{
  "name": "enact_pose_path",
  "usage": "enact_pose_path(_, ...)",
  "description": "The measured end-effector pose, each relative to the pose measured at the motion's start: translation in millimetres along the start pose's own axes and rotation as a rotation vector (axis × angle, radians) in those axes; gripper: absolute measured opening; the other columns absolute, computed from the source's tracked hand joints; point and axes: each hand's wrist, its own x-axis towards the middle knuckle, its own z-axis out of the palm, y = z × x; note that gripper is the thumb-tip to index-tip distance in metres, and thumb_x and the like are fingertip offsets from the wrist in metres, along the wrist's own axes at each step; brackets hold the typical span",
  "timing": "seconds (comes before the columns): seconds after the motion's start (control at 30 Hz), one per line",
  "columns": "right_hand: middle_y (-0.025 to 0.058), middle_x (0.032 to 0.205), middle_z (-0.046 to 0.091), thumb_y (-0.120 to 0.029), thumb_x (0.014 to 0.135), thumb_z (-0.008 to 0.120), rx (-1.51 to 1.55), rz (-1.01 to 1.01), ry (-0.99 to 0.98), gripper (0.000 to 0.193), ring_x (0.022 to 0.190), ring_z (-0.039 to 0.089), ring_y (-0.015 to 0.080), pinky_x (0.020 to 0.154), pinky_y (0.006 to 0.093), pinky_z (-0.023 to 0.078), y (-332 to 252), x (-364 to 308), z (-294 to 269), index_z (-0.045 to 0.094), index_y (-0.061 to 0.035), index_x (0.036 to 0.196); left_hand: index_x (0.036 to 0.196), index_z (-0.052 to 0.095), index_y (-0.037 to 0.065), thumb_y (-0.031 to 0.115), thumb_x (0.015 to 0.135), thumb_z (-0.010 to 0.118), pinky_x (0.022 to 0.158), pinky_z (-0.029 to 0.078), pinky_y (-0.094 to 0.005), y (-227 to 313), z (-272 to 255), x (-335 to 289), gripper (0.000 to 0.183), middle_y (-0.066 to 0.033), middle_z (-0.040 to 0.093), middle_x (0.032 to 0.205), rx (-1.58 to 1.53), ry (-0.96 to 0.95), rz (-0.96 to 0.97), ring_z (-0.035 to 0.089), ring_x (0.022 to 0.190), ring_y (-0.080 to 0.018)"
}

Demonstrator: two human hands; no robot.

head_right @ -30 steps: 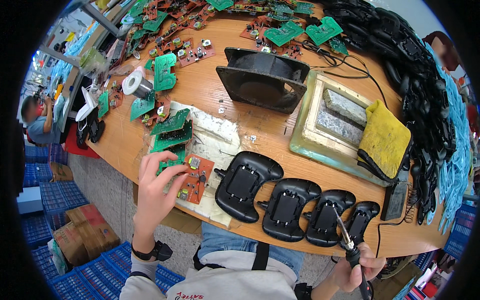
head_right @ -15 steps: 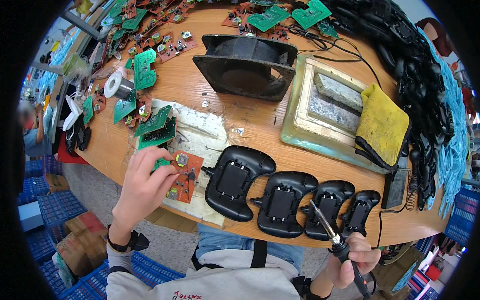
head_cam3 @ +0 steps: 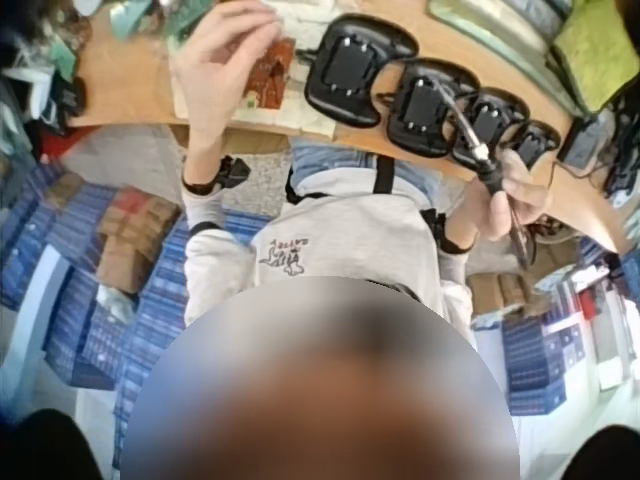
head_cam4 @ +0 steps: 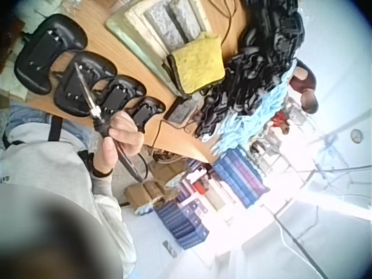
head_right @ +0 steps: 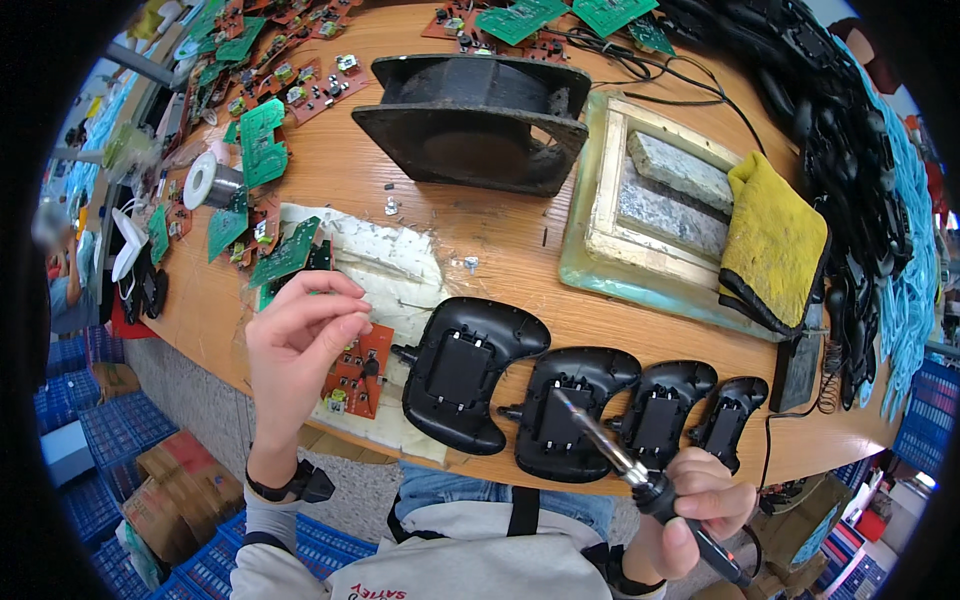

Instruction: Soldering wires and components onto circuit boards and into plastic housings.

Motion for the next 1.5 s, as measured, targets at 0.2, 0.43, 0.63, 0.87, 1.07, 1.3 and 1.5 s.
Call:
enact_pose_path(0.2, 0.0062, 0.055, 0.043, -0.021, 0.067, 0.063, 0.001, 0.098, -0.118, 0.028, 0.049, 0.036, 0.0142, 0.051, 0.0290, 0.028, 3, 11, 30, 0.041, -0.0059, 0.077, 0.090, 0.067, 0.001, -0.005, 0.073, 0.065, 0.058, 0.046, -0.0237, 5, 8, -2, 0.018, -0.0078, 0.056, 0.083, 0.530, -0.229, 0.169, 0.058, 0.066, -0.0160)
enact_pose_path(0.43, 0.0093, 0.057, 0.051, -0.015, 0.075, 0.065, -0.015, 0.109, -0.234, 0.025, 0.041, 0.041, 0.0170, 0.046, 0.0319, 0.035, 16, 20, 40, 0.046, -0.0014, 0.083, 0.084, 0.066, 0.000, -0.003, 0.070, 0.069, 0.054, 0.045, -0.0250, 6, 13, 5, 0.015, -0.0073, 0.056, 0.082, 0.558, -0.240, 0.124, 0.058, 0.064, -0.0151)
enact_pose_path(0.63, 0.0092, 0.054, 0.052, -0.009, 0.068, 0.064, -0.027, 0.050, -0.311, 0.022, 0.037, 0.040, 0.0157, 0.040, 0.0300, 0.031, 27, 28, 45, 0.049, -0.0004, 0.082, 0.077, 0.065, 0.000, -0.004, 0.067, 0.070, 0.055, 0.044, -0.0247, 6, 23, 8, 0.012, -0.0072, 0.059, 0.086, 0.513, -0.207, 0.088, 0.058, 0.073, -0.0161)
enact_pose_path(0.87, 0.0081, 0.051, 0.051, -0.005, 0.059, 0.063, -0.083, 0.001, -0.389, 0.018, 0.034, 0.042, 0.0157, 0.036, 0.0267, 0.031, 33, 31, 58, 0.053, 0.0007, 0.073, 0.075, 0.065, 0.001, 0.000, 0.060, 0.072, 0.076, 0.042, -0.0338, -3, 25, 14, 0.016, -0.0068, 0.062, 0.099, 0.720, -0.349, 0.332, 0.054, 0.094, -0.0268)
enact_pose_path(1.07, 0.0087, 0.051, 0.051, -0.005, 0.057, 0.063, -0.138, 0.000, -0.409, 0.017, 0.034, 0.042, 0.0160, 0.035, 0.0265, 0.031, 34, 34, 61, 0.054, 0.0009, 0.070, 0.074, 0.065, 0.002, 0.000, 0.059, 0.072, 0.078, 0.041, -0.0343, -4, 28, 16, 0.017, -0.0066, 0.062, 0.098, 0.740, -0.346, 0.337, 0.054, 0.095, -0.0269)
enact_pose_path(1.3, 0.0087, 0.050, 0.051, -0.005, 0.056, 0.062, -0.155, -0.006, -0.432, 0.017, 0.034, 0.041, 0.0159, 0.035, 0.0261, 0.030, 36, 37, 64, 0.054, 0.0009, 0.069, 0.074, 0.065, 0.002, -0.001, 0.058, 0.072, 0.076, 0.041, -0.0341, -3, 29, 17, 0.018, -0.0065, 0.062, 0.097, 0.756, -0.345, 0.338, 0.054, 0.094, -0.0269)
enact_pose_path(1.5, 0.0083, 0.049, 0.051, -0.005, 0.056, 0.062, -0.154, -0.013, -0.435, 0.016, 0.033, 0.041, 0.0158, 0.035, 0.0255, 0.030, 39, 36, 65, 0.054, 0.0010, 0.069, 0.073, 0.064, 0.002, 0.000, 0.058, 0.071, 0.076, 0.040, -0.0345, -3, 29, 18, 0.017, -0.0061, 0.061, 0.096, 0.765, -0.357, 0.346, 0.054, 0.093, -0.0267)
